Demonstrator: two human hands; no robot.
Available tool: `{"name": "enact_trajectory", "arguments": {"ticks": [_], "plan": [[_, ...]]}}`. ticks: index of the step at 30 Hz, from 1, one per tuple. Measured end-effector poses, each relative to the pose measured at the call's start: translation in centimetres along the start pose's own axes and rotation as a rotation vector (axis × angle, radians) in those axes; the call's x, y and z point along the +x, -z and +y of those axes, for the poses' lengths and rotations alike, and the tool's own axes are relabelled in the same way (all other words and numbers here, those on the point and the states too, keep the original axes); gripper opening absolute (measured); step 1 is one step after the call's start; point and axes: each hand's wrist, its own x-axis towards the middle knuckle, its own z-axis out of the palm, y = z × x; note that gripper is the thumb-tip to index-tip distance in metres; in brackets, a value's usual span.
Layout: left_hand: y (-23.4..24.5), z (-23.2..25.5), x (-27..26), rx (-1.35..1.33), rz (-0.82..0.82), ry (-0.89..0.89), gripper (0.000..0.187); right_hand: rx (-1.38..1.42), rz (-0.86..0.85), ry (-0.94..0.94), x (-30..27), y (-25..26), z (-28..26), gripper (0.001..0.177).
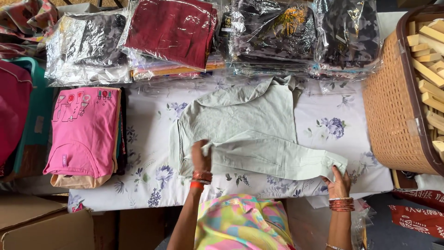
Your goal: Folding and unfolding various items of clothing on a table.
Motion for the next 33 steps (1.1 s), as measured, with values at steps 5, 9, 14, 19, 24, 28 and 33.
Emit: {"name": "enact_trajectory", "arguments": {"ticks": [5, 9, 14, 19, 24, 28, 33], "plan": [[-3.1, 4.7, 2.5, 0.356, -0.367, -0.363, 0.039, 0.035, 0.031, -0.016, -0.4, -1.1, -0.6, 0.027], [-5.6, 2.6, 3.2, 0.567, -0.446, -0.301, 0.016, 0.071, 0.038, -0.026, -0.9, -1.1, -1.2, 0.029], [-6.0, 2.0, 1.2, 0.446, -0.225, -0.374, 0.038, 0.025, 0.104, 0.01, -1.2, -0.4, -0.6, 0.033], [-4.1, 1.8, -3.5, 0.284, -0.667, -0.377, 0.044, -0.289, 0.109, 0.197, -1.3, -3.3, -0.6, 0.051], [0.5, 5.3, -2.4, 0.68, -0.593, -0.213, 0.072, -0.372, -0.057, 0.274, -0.9, -10.2, 1.2, 0.062], [2.8, 6.9, -1.2, 0.798, -0.728, 0.102, 0.087, -0.431, -0.343, 0.401, -1.7, -17.9, 6.8, 0.067], [2.6, 3.5, -2.0, 0.757, -0.618, 0.129, 0.096, -0.993, -0.665, 0.299, -9.1, -26.2, 4.5, 0.071]]}}
